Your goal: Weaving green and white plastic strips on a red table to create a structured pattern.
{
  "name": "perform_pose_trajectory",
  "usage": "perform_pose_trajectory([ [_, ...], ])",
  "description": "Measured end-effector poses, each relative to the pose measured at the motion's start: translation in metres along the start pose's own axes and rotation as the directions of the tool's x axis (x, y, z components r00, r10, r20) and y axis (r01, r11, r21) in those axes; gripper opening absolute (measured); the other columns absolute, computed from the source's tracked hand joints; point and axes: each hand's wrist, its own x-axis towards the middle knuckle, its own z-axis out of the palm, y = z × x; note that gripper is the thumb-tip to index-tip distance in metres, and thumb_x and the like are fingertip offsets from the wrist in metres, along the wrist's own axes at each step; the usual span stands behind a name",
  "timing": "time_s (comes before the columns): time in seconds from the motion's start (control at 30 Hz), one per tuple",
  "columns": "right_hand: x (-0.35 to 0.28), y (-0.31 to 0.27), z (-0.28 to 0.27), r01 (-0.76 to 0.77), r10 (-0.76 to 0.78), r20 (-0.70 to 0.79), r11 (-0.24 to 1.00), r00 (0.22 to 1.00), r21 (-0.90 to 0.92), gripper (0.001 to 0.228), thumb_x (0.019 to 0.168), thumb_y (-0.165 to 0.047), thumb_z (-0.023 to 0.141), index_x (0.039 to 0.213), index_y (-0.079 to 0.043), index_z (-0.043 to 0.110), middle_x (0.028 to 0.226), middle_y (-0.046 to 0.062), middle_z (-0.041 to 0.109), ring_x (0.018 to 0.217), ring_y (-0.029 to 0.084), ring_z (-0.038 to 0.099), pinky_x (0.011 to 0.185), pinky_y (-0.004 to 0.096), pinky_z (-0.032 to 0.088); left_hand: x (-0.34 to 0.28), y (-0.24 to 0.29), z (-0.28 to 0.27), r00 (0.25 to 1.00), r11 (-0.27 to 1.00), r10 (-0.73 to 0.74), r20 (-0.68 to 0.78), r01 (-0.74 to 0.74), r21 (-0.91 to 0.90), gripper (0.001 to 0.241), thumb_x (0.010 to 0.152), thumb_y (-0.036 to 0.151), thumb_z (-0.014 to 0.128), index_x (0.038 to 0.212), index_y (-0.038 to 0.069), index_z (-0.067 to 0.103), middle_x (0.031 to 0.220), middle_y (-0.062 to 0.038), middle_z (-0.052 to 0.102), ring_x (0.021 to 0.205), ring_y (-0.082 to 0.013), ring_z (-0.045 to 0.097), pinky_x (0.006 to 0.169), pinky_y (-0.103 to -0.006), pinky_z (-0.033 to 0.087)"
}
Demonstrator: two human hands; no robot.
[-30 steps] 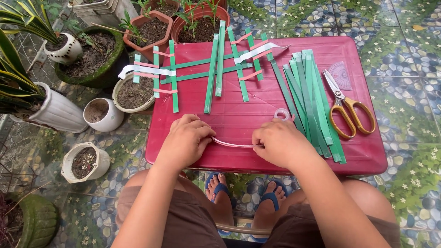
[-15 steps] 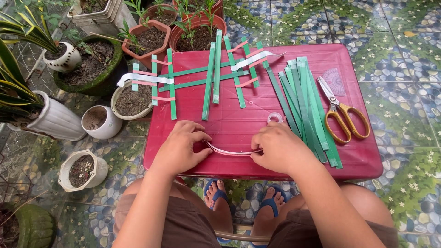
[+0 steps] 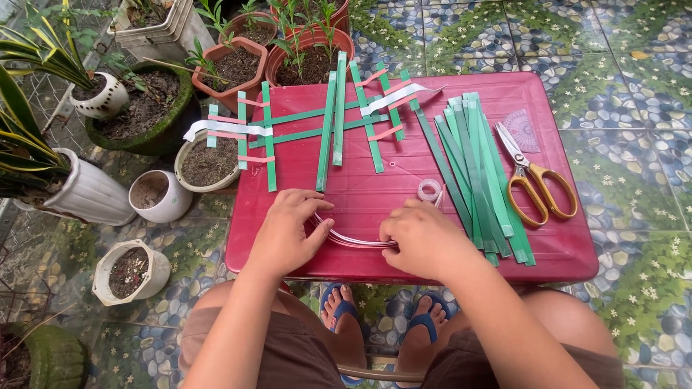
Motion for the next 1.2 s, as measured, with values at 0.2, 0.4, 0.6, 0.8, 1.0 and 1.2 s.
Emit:
perform_pose_trajectory([
  [0.2, 0.004, 0.001, 0.025, 0.096, -0.099, -0.103, 0.995, 0.990, -0.038, 0.007, 0.059, -0.024, 0.061, 0.055, -0.018, 0.059, 0.054, 0.001, 0.056, 0.063, 0.022, 0.055, 0.058, 0.035, 0.045, -0.001, -0.002, 0.006, 0.991, 0.994, -0.048, -0.123, 0.036, -0.100, 0.018, 0.080, 0.021, 0.058, 0.095, 0.016, 0.065, 0.095, -0.005, 0.062, 0.099, -0.0264, 0.054, 0.086, -0.0367, 0.043],
  [0.4, 0.001, -0.006, 0.002, 0.152, -0.143, -0.141, 0.987, 0.980, 0.056, 0.006, 0.058, -0.020, 0.060, 0.053, -0.016, 0.058, 0.051, 0.000, 0.056, 0.060, 0.022, 0.057, 0.059, 0.033, 0.045, 0.009, -0.010, 0.004, 0.952, 0.978, -0.127, -0.277, 0.074, -0.194, 0.014, 0.083, 0.018, 0.057, 0.094, 0.016, 0.065, 0.093, -0.006, 0.063, 0.093, -0.0288, 0.057, 0.079, -0.0389, 0.047],
  [0.6, -0.022, 0.006, -0.067, 0.034, -0.008, -0.318, 0.996, 0.948, 0.077, 0.006, 0.057, -0.013, 0.063, 0.053, -0.012, 0.059, 0.049, 0.003, 0.059, 0.058, 0.025, 0.060, 0.059, 0.035, 0.048, 0.048, -0.017, 0.003, 0.937, 0.961, -0.259, -0.234, 0.225, -0.163, 0.024, 0.080, 0.023, 0.059, 0.099, 0.010, 0.061, 0.090, -0.014, 0.060, 0.087, -0.0325, 0.059, 0.074, -0.0445, 0.050],
  [0.8, -0.015, 0.060, -0.030, -0.104, 0.064, -0.667, 0.994, 0.742, -0.021, 0.011, 0.061, -0.013, 0.067, 0.062, -0.020, 0.058, 0.055, -0.007, 0.052, 0.059, 0.017, 0.055, 0.061, 0.029, 0.046, 0.108, -0.008, 0.032, 0.912, 0.920, -0.364, -0.190, 0.384, 0.082, 0.046, 0.073, 0.035, 0.068, 0.102, 0.003, 0.053, 0.096, -0.019, 0.057, 0.091, -0.0384, 0.058, 0.079, -0.0485, 0.048],
  [1.0, -0.013, 0.075, -0.016, -0.162, 0.131, -0.721, 0.986, 0.680, 0.027, 0.011, 0.059, -0.011, 0.067, 0.060, -0.018, 0.059, 0.053, -0.006, 0.051, 0.055, 0.017, 0.054, 0.058, 0.029, 0.047, 0.140, -0.032, 0.068, 0.884, 0.857, -0.421, -0.204, 0.461, 0.231, 0.030, 0.076, 0.012, 0.060, 0.097, 0.000, 0.043, 0.090, -0.019, 0.055, 0.084, -0.0407, 0.060, 0.075, -0.0477, 0.051],
  [1.2, -0.016, 0.083, -0.019, -0.185, 0.163, -0.756, 0.981, 0.634, 0.057, 0.012, 0.060, -0.013, 0.069, 0.062, -0.019, 0.059, 0.054, -0.008, 0.051, 0.057, 0.013, 0.054, 0.059, 0.027, 0.047, 0.139, -0.059, 0.075, 0.832, 0.800, -0.529, -0.167, 0.555, 0.228, 0.035, 0.071, 0.012, 0.057, 0.097, -0.004, 0.042, 0.089, -0.021, 0.053, 0.080, -0.0441, 0.060, 0.072, -0.0523, 0.050],
])
